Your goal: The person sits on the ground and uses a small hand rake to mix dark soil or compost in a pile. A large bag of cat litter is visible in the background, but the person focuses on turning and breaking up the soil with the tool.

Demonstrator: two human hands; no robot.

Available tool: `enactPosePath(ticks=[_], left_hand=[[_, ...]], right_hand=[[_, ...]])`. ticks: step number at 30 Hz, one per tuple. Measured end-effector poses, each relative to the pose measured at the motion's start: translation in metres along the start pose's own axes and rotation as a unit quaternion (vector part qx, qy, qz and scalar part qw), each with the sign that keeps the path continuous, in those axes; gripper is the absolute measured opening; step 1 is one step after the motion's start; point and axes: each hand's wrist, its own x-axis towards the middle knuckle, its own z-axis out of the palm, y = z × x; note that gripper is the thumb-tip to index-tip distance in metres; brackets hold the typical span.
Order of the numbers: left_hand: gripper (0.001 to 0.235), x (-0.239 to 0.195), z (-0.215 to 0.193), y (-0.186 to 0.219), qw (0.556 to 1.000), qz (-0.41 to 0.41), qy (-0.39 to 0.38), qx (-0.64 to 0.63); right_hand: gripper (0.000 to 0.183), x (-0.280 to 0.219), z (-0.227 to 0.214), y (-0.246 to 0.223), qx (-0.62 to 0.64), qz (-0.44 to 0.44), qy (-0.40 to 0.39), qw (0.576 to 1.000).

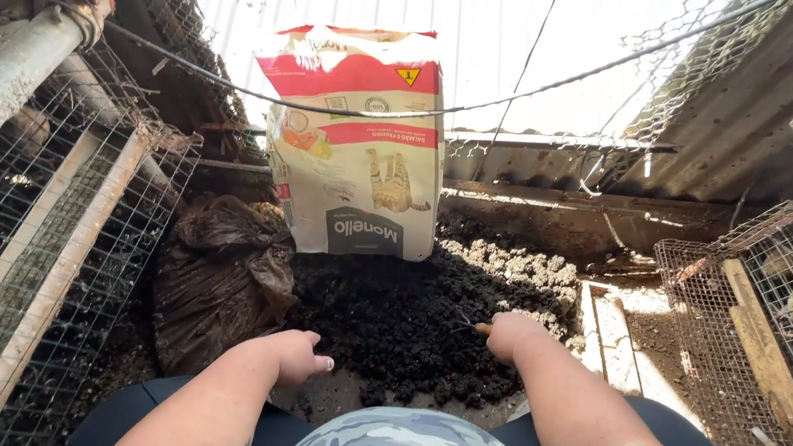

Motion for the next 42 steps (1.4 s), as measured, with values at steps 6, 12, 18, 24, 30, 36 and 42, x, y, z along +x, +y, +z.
enactPosePath(ticks=[6,12,18,24,30,36,42], left_hand=[[0.074,0.01,-0.006,0.0,1.0,-0.003,-0.006,-0.016],[0.076,0.024,-0.011,0.001,1.0,0.003,-0.008,-0.01],[0.075,0.027,-0.02,0.008,1.0,0.002,-0.024,-0.01],[0.074,0.03,-0.027,0.012,0.998,-0.003,-0.039,-0.039],[0.074,0.033,-0.033,0.014,0.998,0.0,-0.053,-0.037],[0.076,0.054,-0.023,0.005,0.999,0.014,-0.032,-0.033],[0.077,0.056,-0.019,0.001,0.999,0.015,-0.024,-0.036]], right_hand=[[0.037,0.009,-0.001,0.0,0.159,0.029,0.038,0.986],[0.048,0.019,-0.001,-0.001,0.147,0.018,0.003,0.989],[0.033,0.028,-0.006,-0.006,0.153,0.0,0.038,0.987],[0.036,0.041,-0.001,-0.019,0.173,-0.051,0.025,0.983],[0.054,0.092,0.03,-0.012,0.056,-0.053,-0.039,0.996],[0.064,0.094,0.026,-0.01,0.072,-0.024,-0.063,0.995],[0.059,0.083,0.023,-0.011,0.093,-0.018,-0.055,0.994]])
